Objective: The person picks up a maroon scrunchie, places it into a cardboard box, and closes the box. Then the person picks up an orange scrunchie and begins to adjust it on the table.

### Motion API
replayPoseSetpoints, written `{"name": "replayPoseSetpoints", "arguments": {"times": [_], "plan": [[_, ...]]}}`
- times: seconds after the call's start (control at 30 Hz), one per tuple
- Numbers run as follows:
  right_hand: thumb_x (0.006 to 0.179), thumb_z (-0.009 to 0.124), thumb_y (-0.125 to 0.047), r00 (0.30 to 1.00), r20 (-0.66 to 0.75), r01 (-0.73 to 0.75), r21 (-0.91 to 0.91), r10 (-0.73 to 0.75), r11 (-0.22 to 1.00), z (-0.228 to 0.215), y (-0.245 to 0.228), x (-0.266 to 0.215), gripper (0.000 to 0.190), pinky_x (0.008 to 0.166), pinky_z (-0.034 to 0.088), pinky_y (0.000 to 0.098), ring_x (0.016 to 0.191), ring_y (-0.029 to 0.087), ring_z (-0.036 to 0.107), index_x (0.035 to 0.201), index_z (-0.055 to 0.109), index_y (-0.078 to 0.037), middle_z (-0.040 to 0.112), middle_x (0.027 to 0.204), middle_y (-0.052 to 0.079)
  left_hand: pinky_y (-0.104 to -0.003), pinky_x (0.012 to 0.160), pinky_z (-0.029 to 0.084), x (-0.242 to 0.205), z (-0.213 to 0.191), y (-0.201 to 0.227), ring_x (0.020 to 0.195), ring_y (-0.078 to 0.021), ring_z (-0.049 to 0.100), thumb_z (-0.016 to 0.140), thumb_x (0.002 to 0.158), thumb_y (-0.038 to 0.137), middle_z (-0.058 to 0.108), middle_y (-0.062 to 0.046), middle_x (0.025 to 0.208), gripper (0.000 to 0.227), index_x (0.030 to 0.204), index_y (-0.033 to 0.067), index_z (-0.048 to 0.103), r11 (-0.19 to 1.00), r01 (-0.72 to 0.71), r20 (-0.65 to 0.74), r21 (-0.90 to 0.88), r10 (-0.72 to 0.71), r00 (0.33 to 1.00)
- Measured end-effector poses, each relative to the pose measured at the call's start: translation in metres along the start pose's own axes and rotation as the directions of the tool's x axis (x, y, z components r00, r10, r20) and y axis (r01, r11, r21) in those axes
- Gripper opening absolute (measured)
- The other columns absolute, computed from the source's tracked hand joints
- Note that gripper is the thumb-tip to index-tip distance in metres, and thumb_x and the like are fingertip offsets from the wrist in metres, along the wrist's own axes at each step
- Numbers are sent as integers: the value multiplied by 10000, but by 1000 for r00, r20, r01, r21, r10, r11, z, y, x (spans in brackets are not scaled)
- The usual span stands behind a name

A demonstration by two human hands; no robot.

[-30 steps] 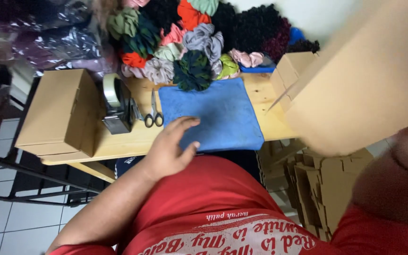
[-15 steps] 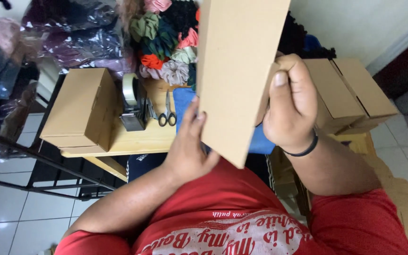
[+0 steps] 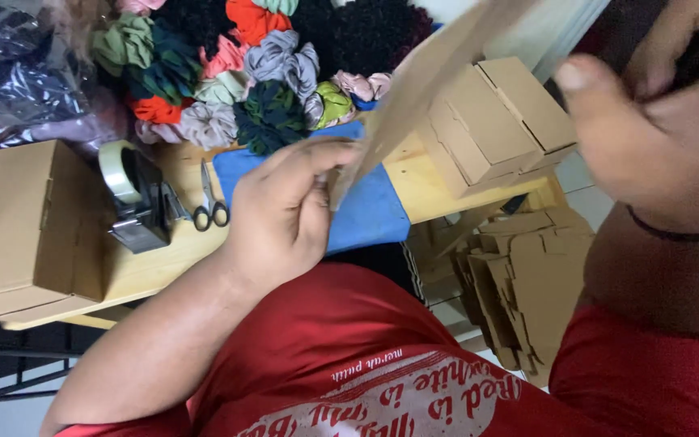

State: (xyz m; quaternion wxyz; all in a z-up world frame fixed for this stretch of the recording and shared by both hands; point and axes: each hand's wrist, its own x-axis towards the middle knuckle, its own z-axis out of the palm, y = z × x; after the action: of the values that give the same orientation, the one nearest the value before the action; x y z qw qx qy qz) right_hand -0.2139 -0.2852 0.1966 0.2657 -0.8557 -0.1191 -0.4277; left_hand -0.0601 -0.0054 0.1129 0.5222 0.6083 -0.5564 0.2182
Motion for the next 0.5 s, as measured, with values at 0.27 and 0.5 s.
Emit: {"name": "replayPoseSetpoints", "arguments": {"times": [0.27, 0.5], "plan": [[893, 681, -411, 744, 652, 300, -522, 147, 798, 20, 8, 36, 373, 740, 527, 477, 882, 342, 710, 1184, 757, -190, 764, 970, 62, -257, 814, 602, -8, 1, -3, 950, -166, 766, 364, 1067, 43, 743, -71, 1134, 320, 1271, 33, 610, 930, 300, 332, -214, -220, 917], [1021, 625, -193, 754, 439, -54, -700, 488, 713, -29, 6, 25, 124, 567, 369, 400, 578, 246, 527, 1011, 722, -116, 646, 735, 47, -589, 1413, 294, -11, -42, 15, 1608, -420, 350, 547, 1052, 369, 366, -237, 1629, 589, 1500, 30, 371, 984, 123, 244, -129, -89, 966]]}}
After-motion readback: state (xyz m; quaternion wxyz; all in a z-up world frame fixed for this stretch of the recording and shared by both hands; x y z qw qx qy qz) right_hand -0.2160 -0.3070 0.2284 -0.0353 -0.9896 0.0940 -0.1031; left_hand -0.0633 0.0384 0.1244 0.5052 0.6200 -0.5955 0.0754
